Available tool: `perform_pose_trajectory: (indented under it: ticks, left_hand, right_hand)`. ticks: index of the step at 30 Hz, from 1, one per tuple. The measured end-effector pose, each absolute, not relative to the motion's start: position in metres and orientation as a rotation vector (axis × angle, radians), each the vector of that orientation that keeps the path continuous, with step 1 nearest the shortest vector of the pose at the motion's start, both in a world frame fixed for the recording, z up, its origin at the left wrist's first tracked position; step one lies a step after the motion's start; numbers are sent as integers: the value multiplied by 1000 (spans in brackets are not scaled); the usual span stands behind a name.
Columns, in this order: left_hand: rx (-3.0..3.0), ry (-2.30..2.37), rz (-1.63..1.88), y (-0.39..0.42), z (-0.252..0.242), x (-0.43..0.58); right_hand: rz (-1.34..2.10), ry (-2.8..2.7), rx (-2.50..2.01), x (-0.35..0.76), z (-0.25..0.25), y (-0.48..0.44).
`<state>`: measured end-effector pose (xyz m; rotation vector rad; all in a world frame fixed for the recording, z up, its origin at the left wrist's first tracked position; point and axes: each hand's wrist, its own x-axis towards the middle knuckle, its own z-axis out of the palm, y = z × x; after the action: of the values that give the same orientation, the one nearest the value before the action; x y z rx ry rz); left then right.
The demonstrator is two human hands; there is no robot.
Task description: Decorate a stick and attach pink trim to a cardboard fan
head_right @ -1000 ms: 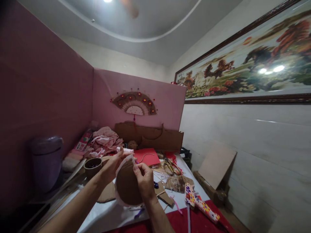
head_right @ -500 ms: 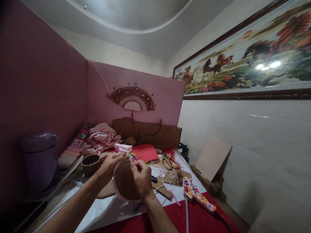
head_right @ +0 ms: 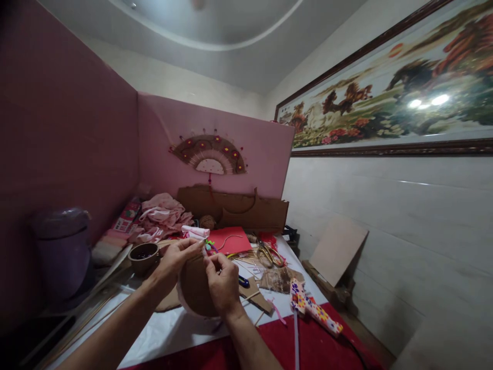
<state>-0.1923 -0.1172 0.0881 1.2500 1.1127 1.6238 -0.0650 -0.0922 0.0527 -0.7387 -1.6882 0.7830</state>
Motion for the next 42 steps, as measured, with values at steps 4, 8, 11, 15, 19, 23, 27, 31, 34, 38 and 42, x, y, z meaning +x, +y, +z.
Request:
perform_pose_trajectory:
  ticks: [4,8,11,15,19,23,27,31,34,38,42]
  left_hand:
    - [1237,1124,1646,-121,91,-190]
    - [1190,1057,1667,-121,90,-190]
    - [1170,1020,1652,-119,87,-191]
    - [1181,1003,1635,-118,85,-193]
    - [1200,990,1622,-119,86,-193]
    - [1195,1003,1647,-118,86,-191]
    - [1214,1005,1674,-116,83,-191]
    - [1222,1028,1700,-114,80,-191]
    - [1203,1030,1699,-115,82,-190]
    - [1196,1036,1718,-116,83,-187]
    - [1210,1031,1722,-116,81,-186]
  right_hand:
    - [797,-1705,-714,-65,53,-95]
    - [808,-1690,-710,-65,52,-94]
    - [834,-1669,-701,-65,53,-92]
    - [865,-1650,-701,-65,55,-92]
    - [892,-1639,-699,-65,55,-92]
    - [955,-1612,-647,-65,54,-89]
    - [1053,-1565,-618,-65,53,-87]
    - [1047,-1587,-599,-66,54,-87]
    - [1079,-1582,-595,-67,54,-85]
    - [1135,-1568,-575,-68,55,-83]
    - [1165,-1559,-540,-69,55,-83]
